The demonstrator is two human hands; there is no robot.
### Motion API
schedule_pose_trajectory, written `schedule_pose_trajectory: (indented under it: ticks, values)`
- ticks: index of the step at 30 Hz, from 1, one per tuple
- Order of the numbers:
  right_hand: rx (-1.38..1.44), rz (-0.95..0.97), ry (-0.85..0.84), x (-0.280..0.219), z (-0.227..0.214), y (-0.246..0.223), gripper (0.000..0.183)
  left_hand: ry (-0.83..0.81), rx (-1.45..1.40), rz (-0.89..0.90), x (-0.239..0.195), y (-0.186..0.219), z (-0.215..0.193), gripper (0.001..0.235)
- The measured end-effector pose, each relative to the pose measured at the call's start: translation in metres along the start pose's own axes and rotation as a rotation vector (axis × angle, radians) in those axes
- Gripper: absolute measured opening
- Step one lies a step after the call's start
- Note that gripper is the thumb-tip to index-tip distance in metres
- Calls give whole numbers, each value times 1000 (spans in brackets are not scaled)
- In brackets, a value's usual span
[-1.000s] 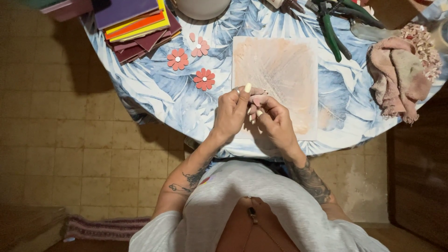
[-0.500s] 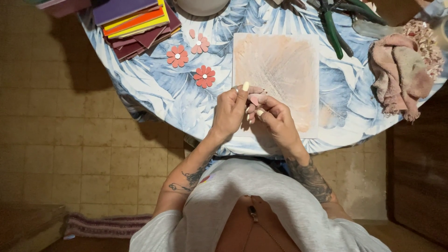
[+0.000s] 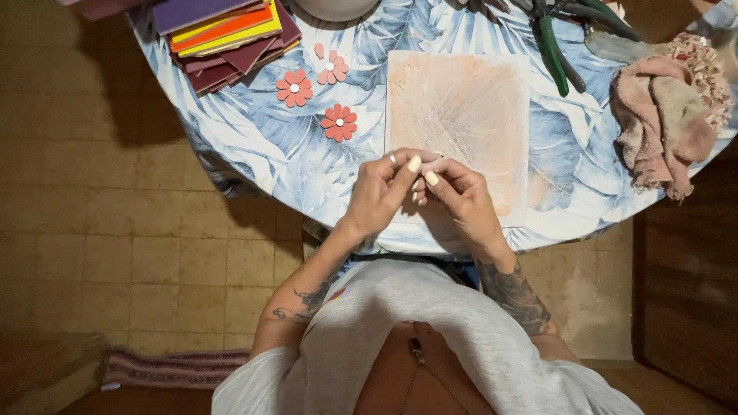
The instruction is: Sanding a rectangular base and trimming decorative flowers with pliers at a craft table.
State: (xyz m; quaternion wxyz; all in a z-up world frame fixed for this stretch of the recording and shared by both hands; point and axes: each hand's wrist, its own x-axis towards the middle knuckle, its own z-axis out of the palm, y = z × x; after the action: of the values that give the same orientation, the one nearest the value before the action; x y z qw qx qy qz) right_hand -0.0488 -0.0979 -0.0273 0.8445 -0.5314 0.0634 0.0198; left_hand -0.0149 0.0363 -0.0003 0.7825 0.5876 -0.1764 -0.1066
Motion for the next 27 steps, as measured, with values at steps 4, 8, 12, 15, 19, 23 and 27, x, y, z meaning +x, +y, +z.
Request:
schedule_pose_trajectory:
  ticks: [4, 8, 12, 15, 19, 23, 27]
  values:
    - [-196, -103, 26, -1, -1, -15, 13, -22, 202, 105, -10, 12, 5, 25]
    - [-351, -150, 53, 0, 0, -20, 14, 12, 226, 117, -12, 1, 6, 25]
    - [-414, -208, 94, -2, 2, -20, 16, 60, 338, 155, -12, 3, 9, 23]
    - [-426, -259, 100, -1, -1, -17, 18, 100, 432, 197, -13, -2, 9, 19]
    - [-387, -276, 94, -2, -2, -13, 24, 130, 523, 245, -15, -12, 7, 16]
    - [-432, -293, 89, -4, 1, -16, 25, 147, 562, 262, -15, -16, 5, 16]
    - [-458, -354, 86, -4, 2, -15, 21, 150, 541, 236, -15, -10, 7, 15]
